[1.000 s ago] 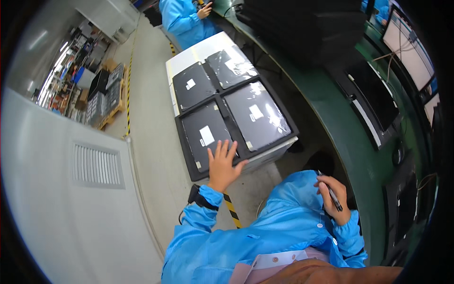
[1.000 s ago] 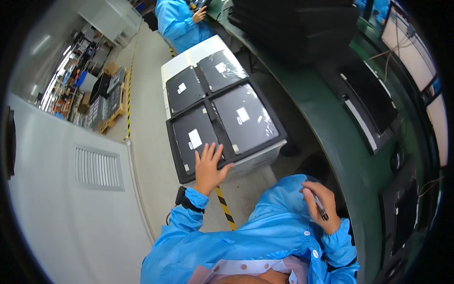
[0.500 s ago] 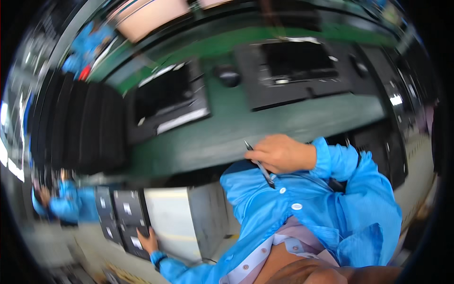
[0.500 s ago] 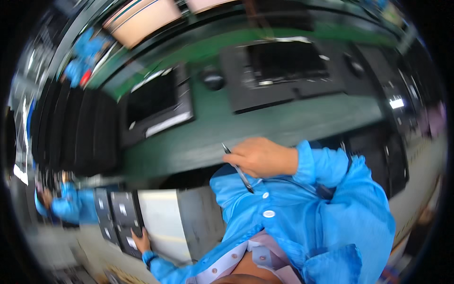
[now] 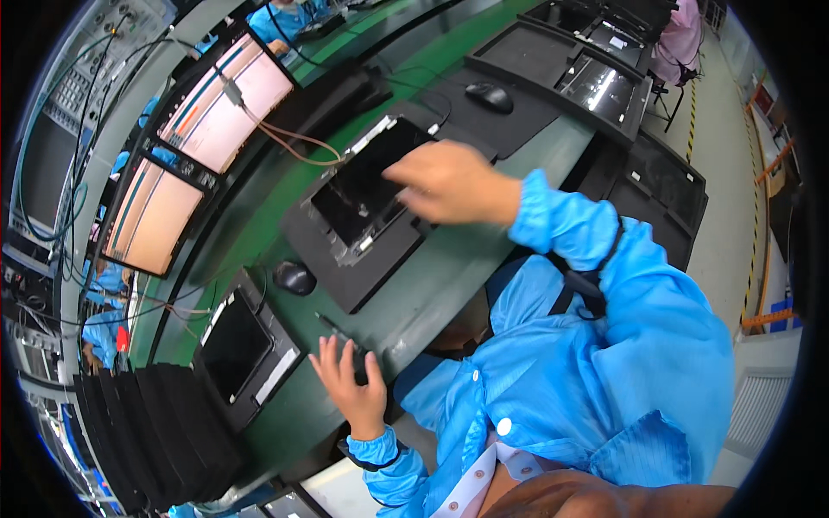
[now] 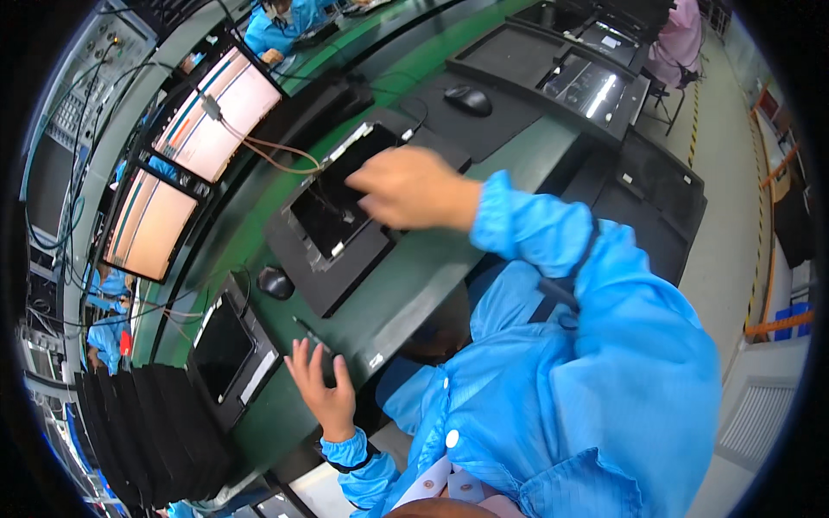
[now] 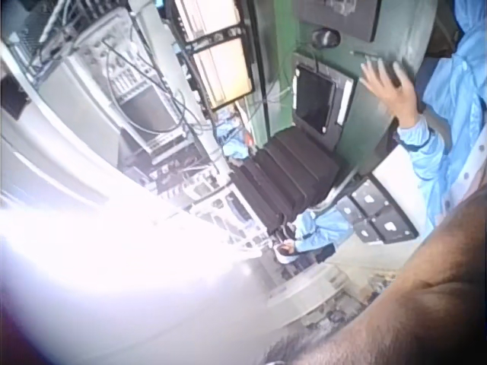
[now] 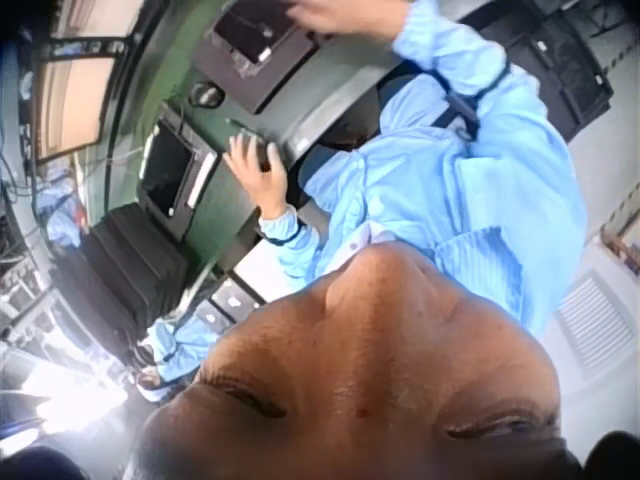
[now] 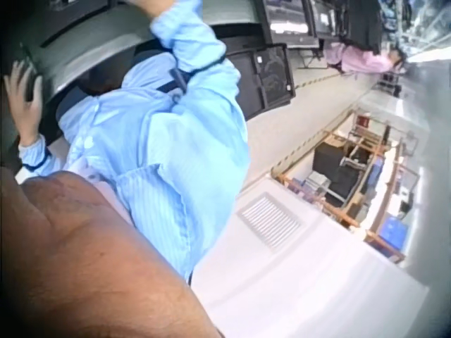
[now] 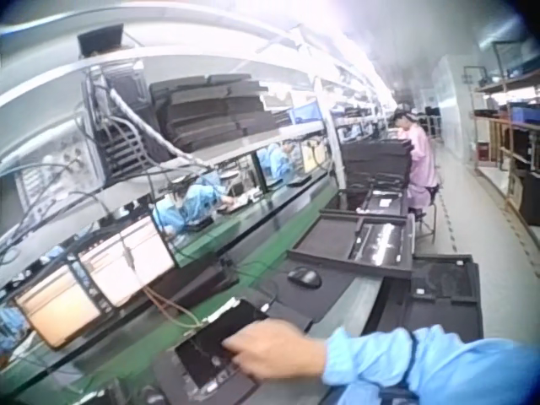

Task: Inspecting, cleaning, and labeling tablet devices at a factory workstation.

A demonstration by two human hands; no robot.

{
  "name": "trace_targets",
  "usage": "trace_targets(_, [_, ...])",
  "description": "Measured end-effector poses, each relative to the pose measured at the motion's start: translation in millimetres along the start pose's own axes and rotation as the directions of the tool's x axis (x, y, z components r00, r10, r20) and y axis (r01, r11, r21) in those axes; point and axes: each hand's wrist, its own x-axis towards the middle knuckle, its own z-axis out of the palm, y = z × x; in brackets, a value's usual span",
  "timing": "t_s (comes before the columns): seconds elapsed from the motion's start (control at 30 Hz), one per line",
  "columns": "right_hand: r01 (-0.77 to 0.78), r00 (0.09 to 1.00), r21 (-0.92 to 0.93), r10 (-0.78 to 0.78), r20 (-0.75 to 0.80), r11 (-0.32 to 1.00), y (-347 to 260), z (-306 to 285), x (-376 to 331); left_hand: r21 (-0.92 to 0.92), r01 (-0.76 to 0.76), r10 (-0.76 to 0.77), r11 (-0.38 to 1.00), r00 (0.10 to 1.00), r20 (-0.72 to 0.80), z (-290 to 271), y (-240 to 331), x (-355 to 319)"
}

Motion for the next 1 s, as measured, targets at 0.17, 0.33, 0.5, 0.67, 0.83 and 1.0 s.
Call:
trace_targets(0.17, [-0.382, 0.843, -0.673, 0.537, 0.026, 0.633, 102, -137, -103, 0.036, -0.006, 0.001, 0.999, 0.990, 0.140, 16, 3, 11])
trace_targets(0.33, [-0.463, 0.725, -0.741, 0.689, -0.002, 0.486, 166, -168, -181, 0.108, 0.151, -0.163, 0.983, 0.980, 0.111, 14, -7, 2])
trace_targets(0.5, [-0.465, 0.682, -0.647, 0.710, 0.173, 0.604, 193, -190, -171, 0.115, 0.121, -0.131, 0.986, 0.987, 0.089, 25, -5, 14])
trace_targets(0.67, [-0.520, 0.726, -0.469, 0.659, 0.198, 0.714, 243, -174, -166, -0.005, 0.173, -0.172, 0.985, 0.983, 0.064, 23, -10, 7])
trace_targets(0.83, [-0.513, 0.769, -0.415, 0.617, 0.166, 0.752, 252, -163, -163, -0.042, 0.145, -0.140, 0.988, 0.984, 0.107, 13, -16, 8])
trace_targets(1.0, [-0.376, 0.910, -0.474, 0.413, -0.029, 0.796, 191, -125, -123, 0.069, 0.072, -0.074, 0.995, 0.997, 0.025, 21, -16, 31])
